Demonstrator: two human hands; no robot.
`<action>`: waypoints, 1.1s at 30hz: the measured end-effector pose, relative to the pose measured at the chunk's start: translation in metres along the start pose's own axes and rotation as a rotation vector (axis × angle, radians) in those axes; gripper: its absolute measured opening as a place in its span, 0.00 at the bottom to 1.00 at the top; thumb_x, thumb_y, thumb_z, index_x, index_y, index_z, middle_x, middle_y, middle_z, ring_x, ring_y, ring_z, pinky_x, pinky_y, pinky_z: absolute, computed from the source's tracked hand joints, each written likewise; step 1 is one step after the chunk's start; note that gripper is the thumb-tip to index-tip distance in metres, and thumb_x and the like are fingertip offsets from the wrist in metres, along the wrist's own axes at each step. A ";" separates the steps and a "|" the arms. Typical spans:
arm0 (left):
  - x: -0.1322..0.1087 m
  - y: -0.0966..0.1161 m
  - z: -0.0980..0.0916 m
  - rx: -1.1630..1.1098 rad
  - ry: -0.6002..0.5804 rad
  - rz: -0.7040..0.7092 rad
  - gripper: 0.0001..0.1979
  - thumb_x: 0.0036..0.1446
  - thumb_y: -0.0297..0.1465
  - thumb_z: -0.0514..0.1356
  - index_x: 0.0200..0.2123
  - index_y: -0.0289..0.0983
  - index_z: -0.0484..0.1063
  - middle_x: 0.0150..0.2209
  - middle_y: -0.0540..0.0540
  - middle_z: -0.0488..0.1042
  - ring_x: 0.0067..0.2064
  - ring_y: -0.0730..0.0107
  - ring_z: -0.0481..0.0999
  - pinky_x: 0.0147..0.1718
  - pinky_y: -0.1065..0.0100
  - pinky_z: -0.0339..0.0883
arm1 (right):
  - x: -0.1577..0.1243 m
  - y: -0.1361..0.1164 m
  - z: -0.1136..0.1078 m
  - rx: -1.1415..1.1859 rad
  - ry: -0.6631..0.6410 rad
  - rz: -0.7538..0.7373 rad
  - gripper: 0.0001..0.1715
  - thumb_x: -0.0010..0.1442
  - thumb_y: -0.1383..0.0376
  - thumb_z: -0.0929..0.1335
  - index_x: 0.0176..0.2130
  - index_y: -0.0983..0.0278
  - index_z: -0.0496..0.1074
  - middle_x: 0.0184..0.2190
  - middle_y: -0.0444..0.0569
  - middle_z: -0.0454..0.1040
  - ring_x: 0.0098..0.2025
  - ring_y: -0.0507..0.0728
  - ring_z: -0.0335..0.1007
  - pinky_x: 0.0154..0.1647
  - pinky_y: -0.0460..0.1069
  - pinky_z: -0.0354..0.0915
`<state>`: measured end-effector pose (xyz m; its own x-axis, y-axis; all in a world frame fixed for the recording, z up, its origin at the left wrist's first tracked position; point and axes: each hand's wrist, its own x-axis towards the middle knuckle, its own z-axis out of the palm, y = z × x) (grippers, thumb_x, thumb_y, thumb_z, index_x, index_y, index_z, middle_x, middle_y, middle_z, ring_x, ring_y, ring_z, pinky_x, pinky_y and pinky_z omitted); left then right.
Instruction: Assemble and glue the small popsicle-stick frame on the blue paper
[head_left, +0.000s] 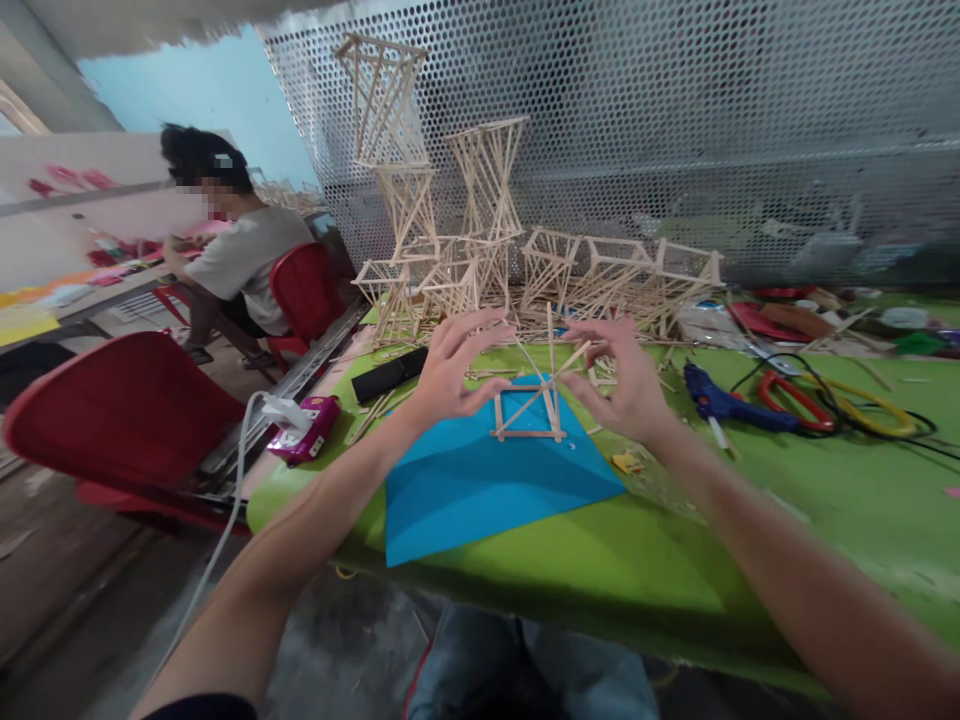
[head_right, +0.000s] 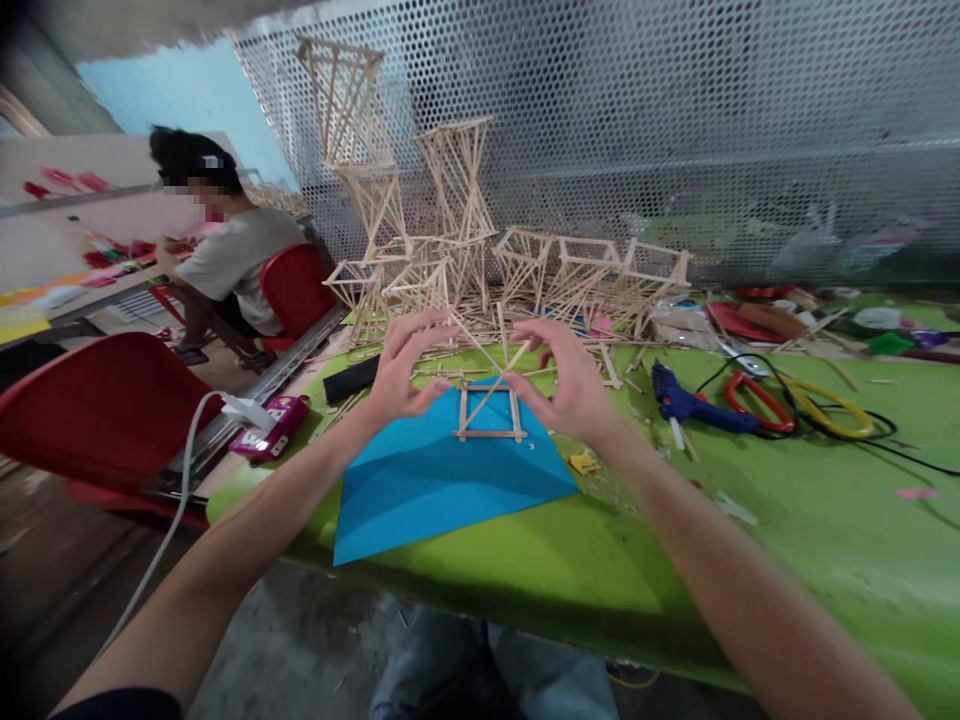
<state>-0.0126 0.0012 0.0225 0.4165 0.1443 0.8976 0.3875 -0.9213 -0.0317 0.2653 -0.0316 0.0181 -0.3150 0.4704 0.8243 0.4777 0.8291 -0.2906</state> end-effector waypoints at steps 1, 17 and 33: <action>0.001 -0.002 -0.001 0.030 -0.019 -0.025 0.34 0.70 0.56 0.53 0.69 0.43 0.65 0.68 0.36 0.70 0.69 0.49 0.70 0.68 0.48 0.62 | 0.000 0.002 0.000 -0.074 -0.017 -0.035 0.38 0.65 0.53 0.75 0.68 0.56 0.64 0.62 0.58 0.74 0.58 0.69 0.75 0.52 0.64 0.76; -0.009 -0.019 0.000 0.093 -0.177 -0.185 0.40 0.70 0.61 0.47 0.73 0.42 0.60 0.70 0.37 0.69 0.70 0.49 0.67 0.68 0.50 0.55 | 0.021 0.007 -0.001 -0.279 -0.271 -0.044 0.61 0.66 0.34 0.65 0.80 0.53 0.36 0.79 0.52 0.52 0.76 0.75 0.49 0.74 0.73 0.55; -0.019 -0.029 0.003 0.097 -0.195 -0.208 0.41 0.69 0.63 0.44 0.71 0.41 0.60 0.66 0.34 0.71 0.66 0.47 0.70 0.64 0.50 0.57 | 0.017 0.028 -0.038 -0.286 -0.195 -0.066 0.53 0.68 0.32 0.58 0.78 0.57 0.51 0.75 0.56 0.61 0.72 0.74 0.60 0.72 0.70 0.58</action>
<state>-0.0290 0.0264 0.0054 0.4664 0.4013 0.7883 0.5540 -0.8273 0.0934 0.3045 -0.0115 0.0418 -0.4900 0.4906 0.7206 0.6527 0.7544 -0.0698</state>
